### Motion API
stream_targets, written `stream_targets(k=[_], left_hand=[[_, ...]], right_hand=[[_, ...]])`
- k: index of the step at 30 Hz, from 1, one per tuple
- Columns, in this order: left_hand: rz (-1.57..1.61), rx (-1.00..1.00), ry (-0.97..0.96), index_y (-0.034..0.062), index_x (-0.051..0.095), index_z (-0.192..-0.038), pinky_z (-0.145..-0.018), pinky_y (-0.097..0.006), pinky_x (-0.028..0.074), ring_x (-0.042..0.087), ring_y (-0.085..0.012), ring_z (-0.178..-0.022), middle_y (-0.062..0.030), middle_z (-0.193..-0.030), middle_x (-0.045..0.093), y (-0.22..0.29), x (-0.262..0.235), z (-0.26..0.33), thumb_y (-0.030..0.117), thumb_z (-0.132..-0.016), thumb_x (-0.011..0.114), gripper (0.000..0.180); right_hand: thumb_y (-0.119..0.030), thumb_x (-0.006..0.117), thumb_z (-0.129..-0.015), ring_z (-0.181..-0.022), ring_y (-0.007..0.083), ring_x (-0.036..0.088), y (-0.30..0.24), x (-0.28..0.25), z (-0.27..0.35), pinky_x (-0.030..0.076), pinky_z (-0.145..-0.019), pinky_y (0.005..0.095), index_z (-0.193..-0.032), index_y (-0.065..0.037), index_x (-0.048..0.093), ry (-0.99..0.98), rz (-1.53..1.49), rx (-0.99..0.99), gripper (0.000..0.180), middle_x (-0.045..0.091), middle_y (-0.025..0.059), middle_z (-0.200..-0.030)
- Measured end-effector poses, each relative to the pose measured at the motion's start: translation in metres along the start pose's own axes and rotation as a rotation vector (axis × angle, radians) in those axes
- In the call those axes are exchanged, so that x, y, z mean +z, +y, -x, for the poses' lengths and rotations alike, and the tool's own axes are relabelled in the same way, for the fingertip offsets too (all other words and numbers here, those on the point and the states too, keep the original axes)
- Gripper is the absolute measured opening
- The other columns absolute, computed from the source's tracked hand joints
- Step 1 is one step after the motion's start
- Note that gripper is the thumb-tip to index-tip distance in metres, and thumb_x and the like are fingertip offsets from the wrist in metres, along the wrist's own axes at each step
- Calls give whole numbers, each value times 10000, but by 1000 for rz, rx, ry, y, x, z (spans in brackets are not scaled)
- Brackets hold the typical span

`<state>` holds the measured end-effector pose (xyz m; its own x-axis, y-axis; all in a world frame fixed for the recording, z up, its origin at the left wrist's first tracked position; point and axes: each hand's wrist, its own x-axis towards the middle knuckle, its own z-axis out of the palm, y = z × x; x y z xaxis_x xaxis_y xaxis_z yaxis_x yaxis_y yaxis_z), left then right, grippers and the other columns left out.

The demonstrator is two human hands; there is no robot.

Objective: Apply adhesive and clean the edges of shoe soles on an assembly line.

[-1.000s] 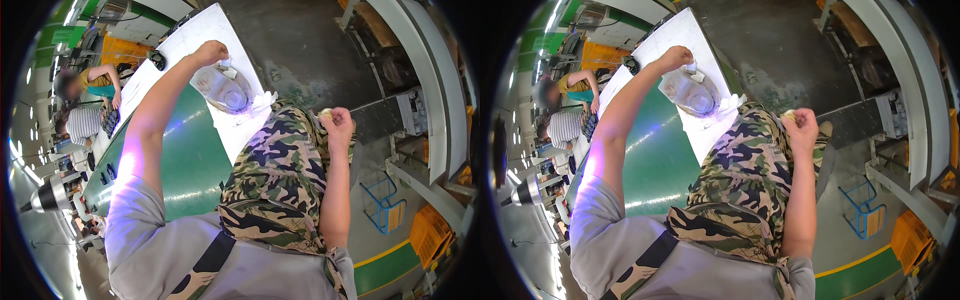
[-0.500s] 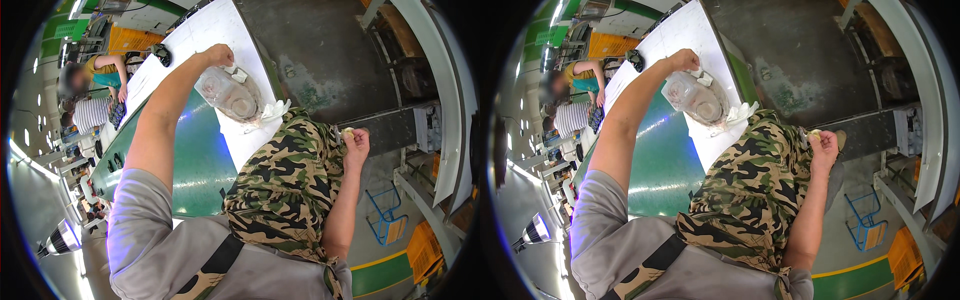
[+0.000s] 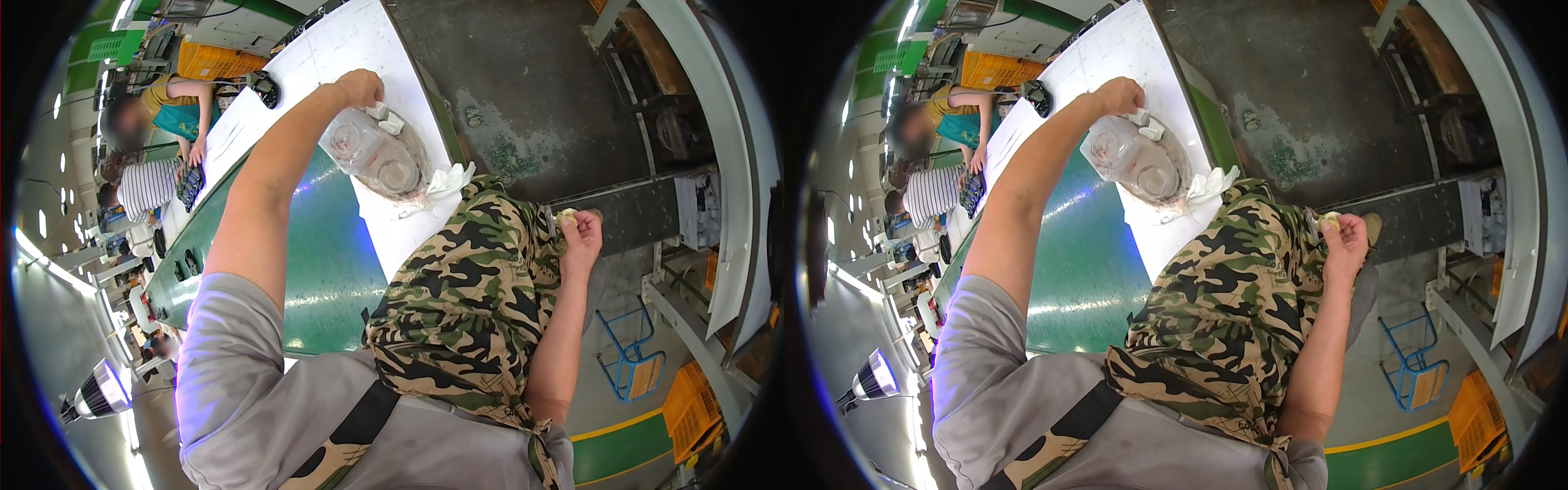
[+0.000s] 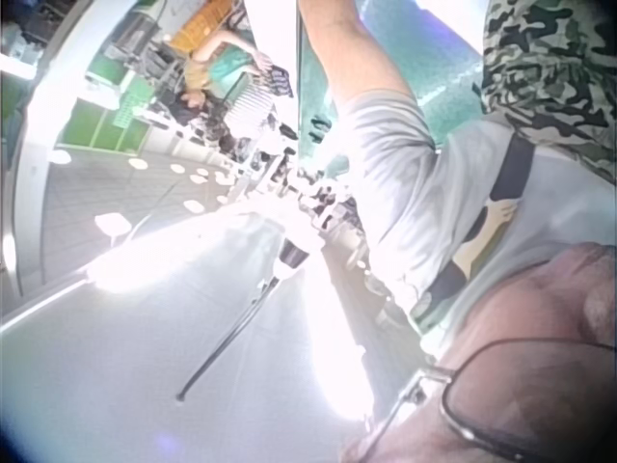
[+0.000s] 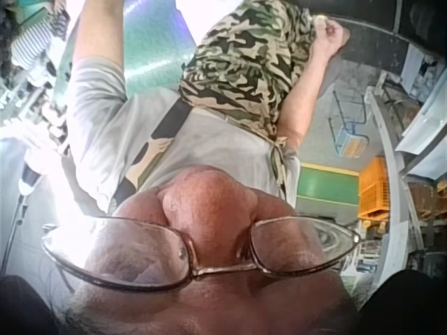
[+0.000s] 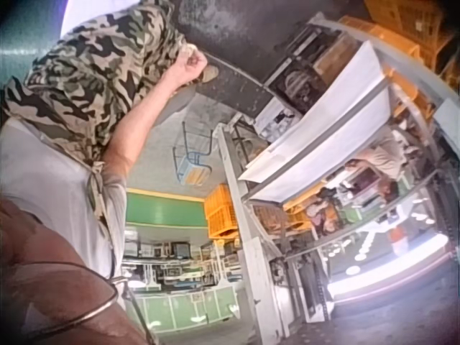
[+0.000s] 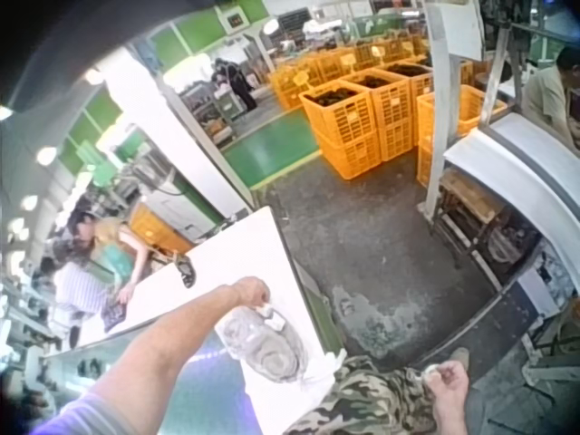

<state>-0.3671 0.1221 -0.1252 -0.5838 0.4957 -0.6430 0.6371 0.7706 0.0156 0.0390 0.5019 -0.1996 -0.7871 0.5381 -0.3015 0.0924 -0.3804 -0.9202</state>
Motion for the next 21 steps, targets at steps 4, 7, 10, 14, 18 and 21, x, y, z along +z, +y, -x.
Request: stream_targets(k=[4,7,10,14,18,21], left_hand=[[-25,43,232,104,755,-931,-793,-362,553,706,-257,-884,-76,-913,742,5,-3,7,151,-701,746,235],[112,176,83,110,754,-901,-778,-362,552,708,-261,-876,-69,-884,739,34,-19,16,192,-673,770,243],[-21,213,-64,135,766,-863,-764,-376,551,708,-271,-849,-69,-850,739,49,-13,18,232,-640,799,245],[-219,220,-176,154,777,-863,-769,-387,551,707,-285,-839,-74,-861,746,68,-17,19,234,-650,792,228],[-318,269,-165,159,776,-849,-791,-401,538,700,-289,-877,-73,-886,742,68,-9,16,226,-689,754,175],[-390,397,1,162,765,-861,-839,-407,510,686,-282,-908,-75,-891,730,62,-3,16,219,-720,722,159]], right_hand=[[46,708,-855,-882,103,593,-1,2,0,478,-823,236,-1046,-34,567,9,-1,11,250,632,31,-977],[25,754,-827,-854,97,578,-2,1,0,471,-798,229,-1021,-38,568,46,5,15,276,626,24,-949],[28,747,-832,-852,95,578,-3,5,-1,473,-798,228,-1024,-37,567,38,-12,12,272,625,24,-947],[29,742,-835,-851,95,579,-3,4,1,474,-795,227,-1026,-36,566,41,-1,16,268,625,25,-948],[37,736,-837,-849,96,579,-2,2,1,477,-792,229,-1023,-36,565,40,-23,6,262,626,27,-945],[40,733,-838,-847,96,580,-3,5,0,476,-793,229,-1022,-36,565,41,-31,10,260,628,28,-944]])
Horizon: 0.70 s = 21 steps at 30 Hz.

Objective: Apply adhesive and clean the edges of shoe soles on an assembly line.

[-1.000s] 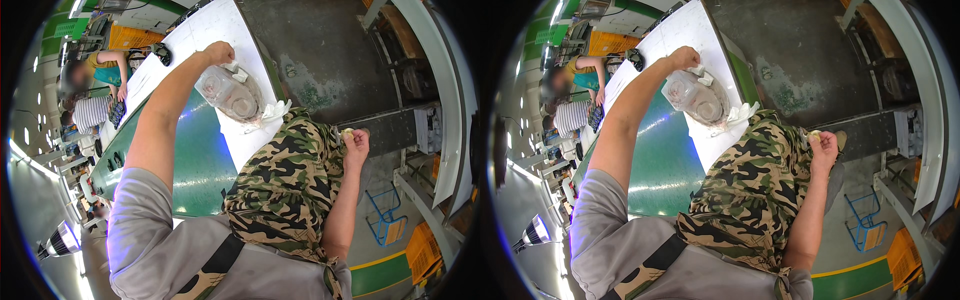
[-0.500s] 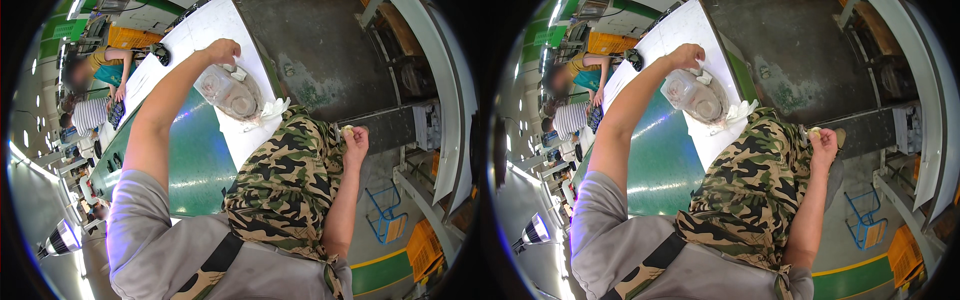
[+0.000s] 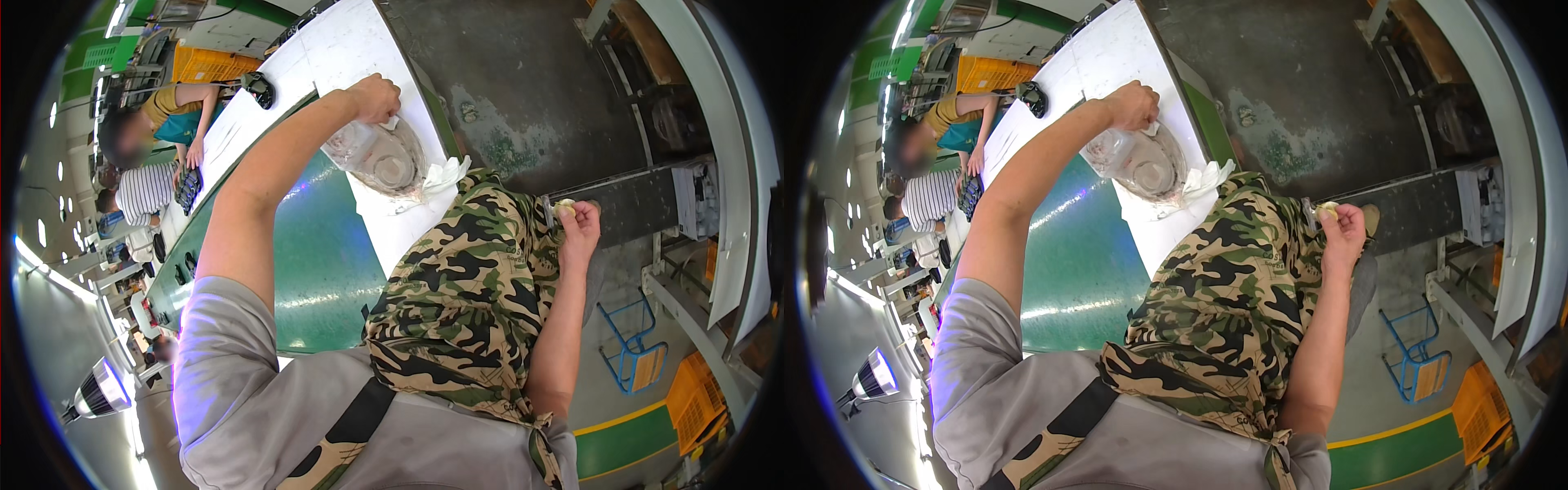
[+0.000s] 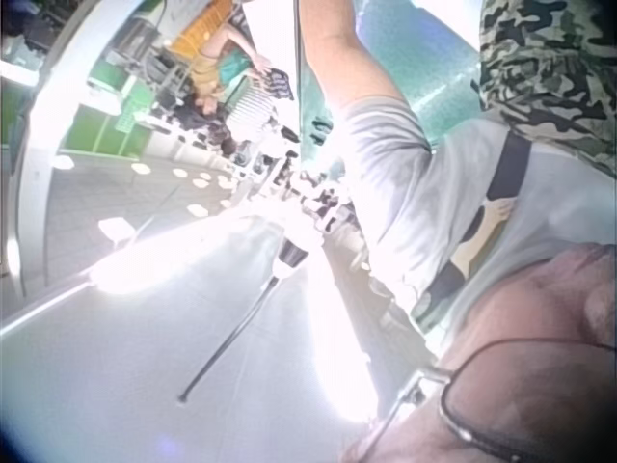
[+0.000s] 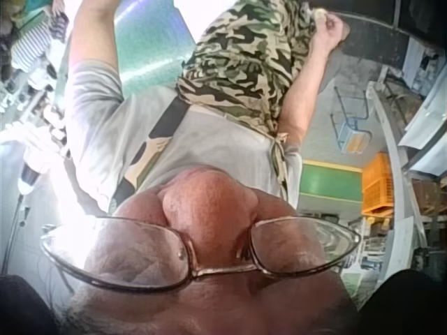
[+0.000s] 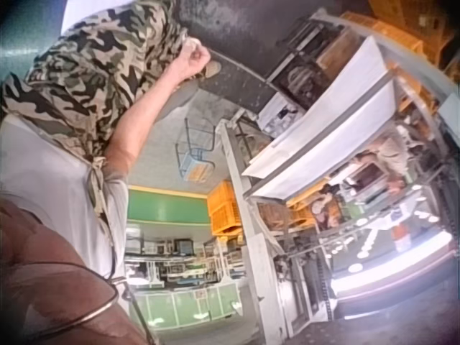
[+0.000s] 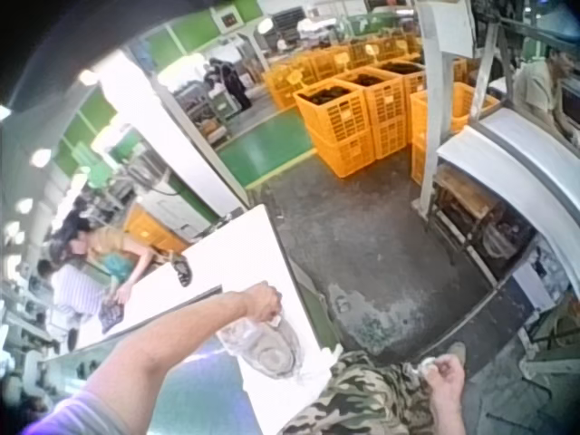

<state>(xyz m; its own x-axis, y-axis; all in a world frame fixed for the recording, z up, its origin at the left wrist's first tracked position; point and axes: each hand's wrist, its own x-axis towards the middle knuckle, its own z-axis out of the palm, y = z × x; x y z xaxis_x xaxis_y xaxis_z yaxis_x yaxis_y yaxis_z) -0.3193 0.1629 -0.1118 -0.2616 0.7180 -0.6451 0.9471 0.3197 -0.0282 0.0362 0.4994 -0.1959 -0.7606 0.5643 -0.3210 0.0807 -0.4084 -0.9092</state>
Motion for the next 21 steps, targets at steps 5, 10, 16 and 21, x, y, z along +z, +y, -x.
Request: stream_targets(k=[5,10,16,21], left_hand=[[45,-71,-20,147,730,-887,-862,-409,485,652,-274,-938,-76,-901,698,3,-3,-7,224,-724,733,180],[65,-79,-82,151,734,-885,-885,-403,476,655,-257,-965,-69,-916,707,0,0,-10,218,-733,730,166],[83,-36,-37,143,730,-841,-894,-407,467,638,-246,-977,-46,-906,698,-3,6,-9,211,-708,733,149],[70,-57,-44,129,732,-829,-904,-402,464,651,-267,-915,-77,-854,703,-3,4,-6,200,-712,718,137]], right_hand=[[27,718,-864,-881,104,596,0,-1,0,483,-827,236,-1044,-35,570,-22,36,6,241,638,32,-979],[41,731,-842,-845,91,577,2,-1,0,472,-790,222,-1018,-35,565,-6,0,0,253,627,25,-943],[40,731,-843,-842,89,574,1,0,0,470,-792,221,-1017,-35,564,-1,-1,2,252,622,22,-941],[35,734,-842,-840,89,573,0,2,1,471,-792,221,-1016,-36,566,-2,-10,4,252,621,21,-939]])
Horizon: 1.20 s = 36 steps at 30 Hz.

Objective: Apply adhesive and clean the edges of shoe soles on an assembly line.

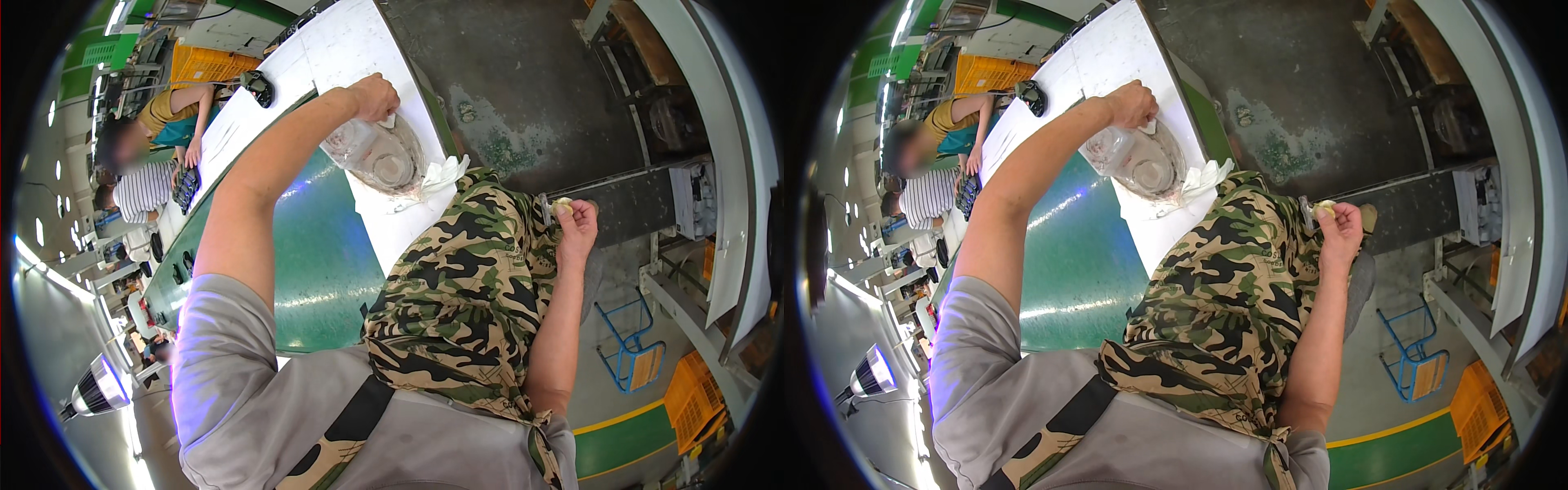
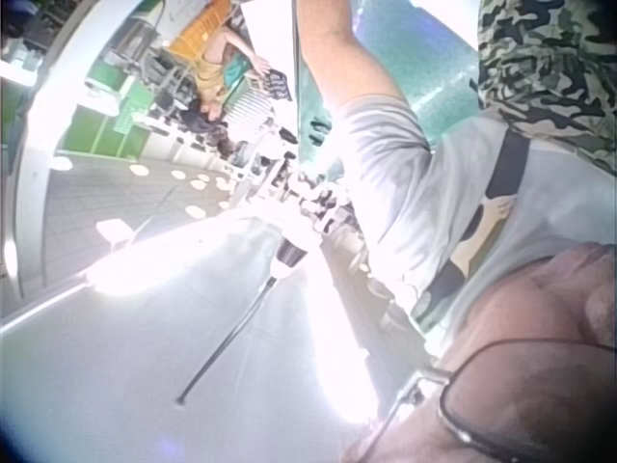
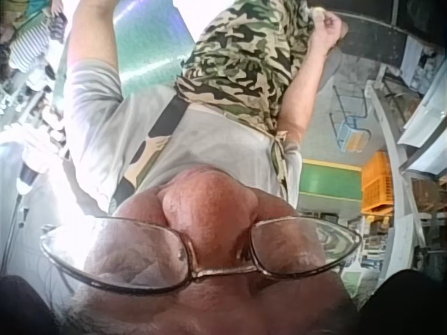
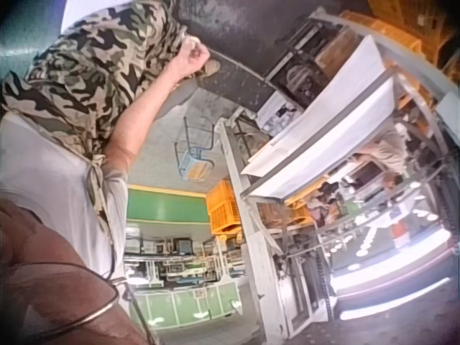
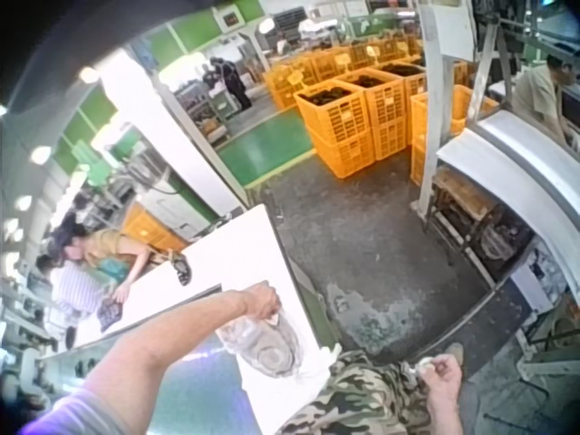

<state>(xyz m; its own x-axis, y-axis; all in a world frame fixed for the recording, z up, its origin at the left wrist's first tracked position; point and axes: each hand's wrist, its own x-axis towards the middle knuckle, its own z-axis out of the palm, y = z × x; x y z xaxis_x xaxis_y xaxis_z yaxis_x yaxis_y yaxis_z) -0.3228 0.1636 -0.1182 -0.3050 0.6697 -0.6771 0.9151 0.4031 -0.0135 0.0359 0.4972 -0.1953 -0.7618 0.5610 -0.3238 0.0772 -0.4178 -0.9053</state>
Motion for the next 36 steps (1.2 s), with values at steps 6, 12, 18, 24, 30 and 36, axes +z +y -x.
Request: stream_targets(k=[6,12,18,24,30,36], left_hand=[[26,-28,42,119,732,-839,-878,-410,480,667,-300,-846,-99,-830,707,-2,4,2,188,-725,703,137],[104,-67,89,116,729,-861,-855,-421,492,674,-301,-840,-100,-822,706,4,-2,6,194,-746,699,142],[3,-30,-37,149,738,-920,-888,-392,483,682,-274,-920,-88,-893,728,8,-10,5,220,-740,688,200],[-1,-51,-78,142,748,-896,-891,-389,485,686,-279,-907,-105,-882,730,9,-9,0,212,-716,683,204],[84,-95,46,119,745,-882,-773,-401,531,688,-312,-853,-123,-869,726,1,-6,7,200,-709,668,206],[1030,-288,215,67,686,-815,-717,-308,512,664,-173,-802,-54,-823,693,21,-32,30,148,-696,721,149]], right_hand=[[34,737,-840,-833,89,575,-2,0,1,475,-789,221,-1018,-36,567,-7,4,-1,255,624,20,-931],[49,731,-839,-838,90,587,0,0,1,483,-798,223,-1012,-36,567,-22,0,-5,253,634,25,-936],[46,732,-838,-836,88,587,-1,2,-1,484,-793,222,-1007,-36,570,-19,5,14,249,636,24,-932],[41,734,-838,-821,82,580,0,3,-2,479,-778,214,-1000,-35,572,-29,6,14,242,631,19,-924],[36,728,-843,-812,81,580,-5,4,0,480,-774,217,-997,-36,574,-37,-10,16,230,632,17,-920],[27,704,-856,-814,84,595,-29,22,9,484,-777,226,-980,-35,591,-136,-99,38,179,648,22,-918]])
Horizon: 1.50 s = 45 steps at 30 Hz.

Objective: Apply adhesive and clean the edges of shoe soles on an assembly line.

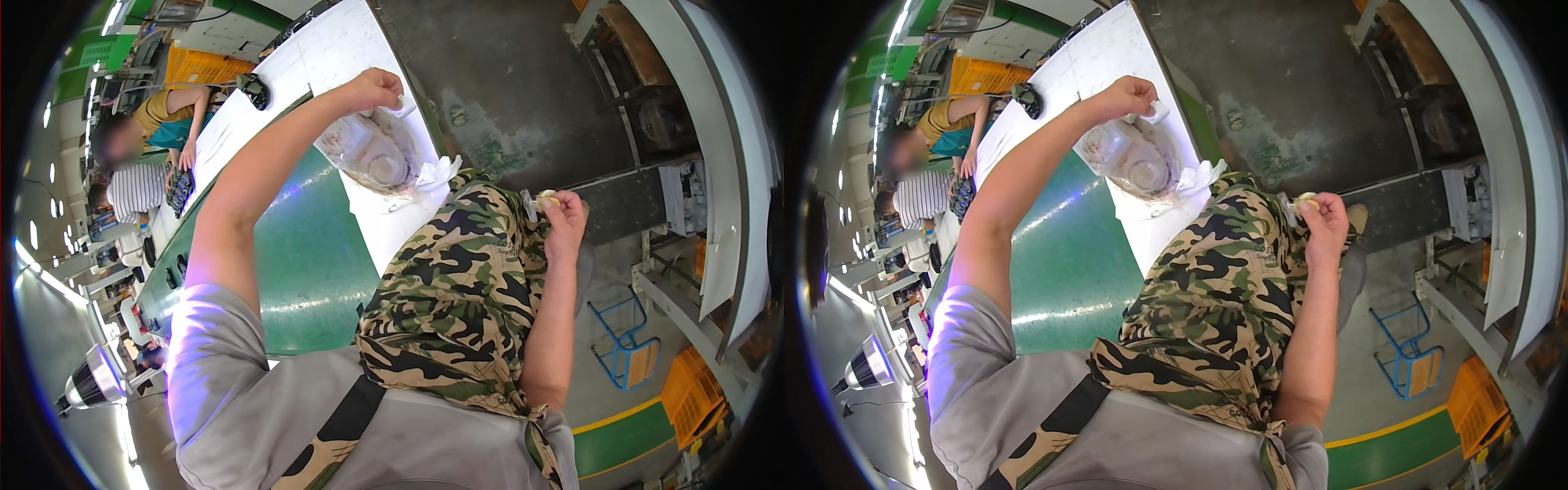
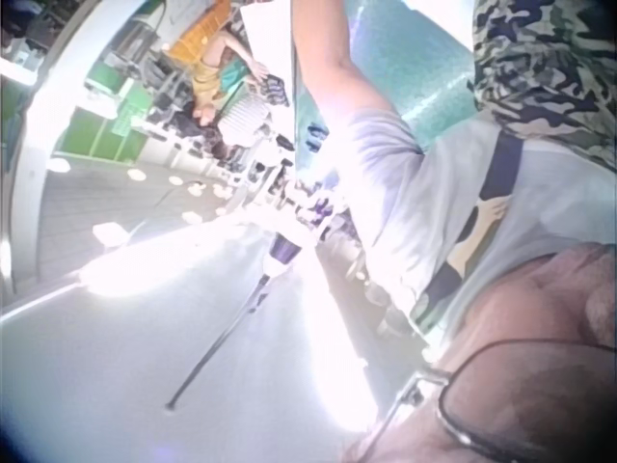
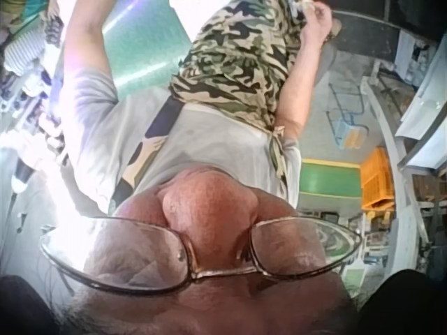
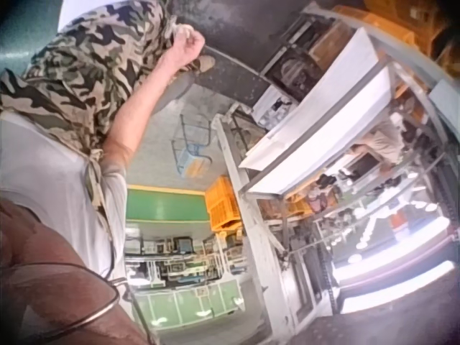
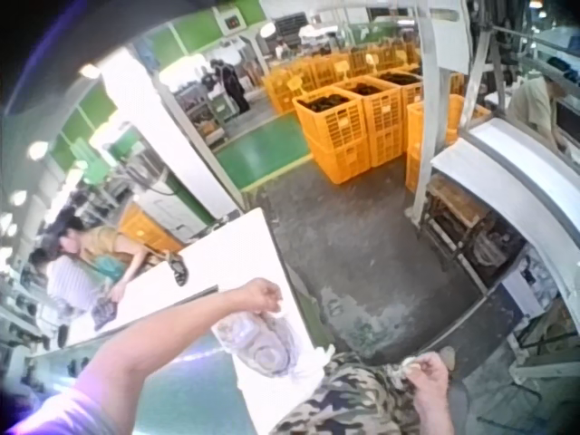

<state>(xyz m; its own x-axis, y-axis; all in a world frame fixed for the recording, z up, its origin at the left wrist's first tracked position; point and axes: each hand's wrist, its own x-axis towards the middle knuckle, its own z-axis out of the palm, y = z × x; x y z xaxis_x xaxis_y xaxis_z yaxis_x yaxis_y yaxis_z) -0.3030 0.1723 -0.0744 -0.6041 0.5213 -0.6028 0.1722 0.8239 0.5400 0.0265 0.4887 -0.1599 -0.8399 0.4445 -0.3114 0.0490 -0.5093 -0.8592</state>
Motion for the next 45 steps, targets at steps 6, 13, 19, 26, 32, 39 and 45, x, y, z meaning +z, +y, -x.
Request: stream_targets(k=[6,13,19,26,32,39,45], left_hand=[[1040,216,-187,13,652,-982,-856,-272,496,659,-156,-849,-72,-914,701,37,30,59,107,-771,725,242],[1425,408,-228,11,658,-1058,-924,-357,485,656,-242,-960,-129,-1005,695,69,77,127,135,-813,751,291],[1454,494,-228,12,672,-1025,-917,-341,513,674,-197,-933,-91,-991,711,86,104,167,70,-818,758,231],[737,528,30,7,712,-883,-739,-283,548,668,-127,-788,-47,-840,708,124,107,227,77,-764,817,173],[258,662,107,9,730,-810,-705,-298,548,676,-146,-747,-73,-774,707,151,114,257,102,-708,796,153],[47,617,118,3,721,-799,-699,-320,554,697,-199,-745,-106,-783,708,151,128,269,78,-666,772,161],[3,589,175,3,700,-810,-695,-336,553,701,-223,-741,-116,-777,702,139,125,278,77,-653,767,186]], right_hand=[[1,688,-860,-793,81,595,-30,47,14,474,-770,226,-916,-25,617,-170,-40,7,95,657,16,-872],[-32,682,-866,-766,68,573,-80,106,53,463,-738,224,-908,-22,622,-324,-68,-68,74,649,12,-846],[-68,625,-839,-708,60,507,-109,125,81,397,-662,225,-843,-12,617,-463,49,-115,56,601,-4,-790],[-136,816,-718,-717,67,530,-143,124,110,408,-608,240,-769,-31,624,-554,448,-146,225,587,-16,-746],[-234,909,-561,-708,259,624,-168,136,139,499,-637,355,-801,-17,662,-719,971,-602,407,626,105,-779],[-211,875,-573,-755,316,651,-149,143,146,514,-669,402,-830,-28,688,-820,1074,-687,367,651,127,-817],[-148,784,-615,-766,320,649,-128,158,148,513,-697,398,-818,-20,683,-839,968,-615,260,655,130,-835]])
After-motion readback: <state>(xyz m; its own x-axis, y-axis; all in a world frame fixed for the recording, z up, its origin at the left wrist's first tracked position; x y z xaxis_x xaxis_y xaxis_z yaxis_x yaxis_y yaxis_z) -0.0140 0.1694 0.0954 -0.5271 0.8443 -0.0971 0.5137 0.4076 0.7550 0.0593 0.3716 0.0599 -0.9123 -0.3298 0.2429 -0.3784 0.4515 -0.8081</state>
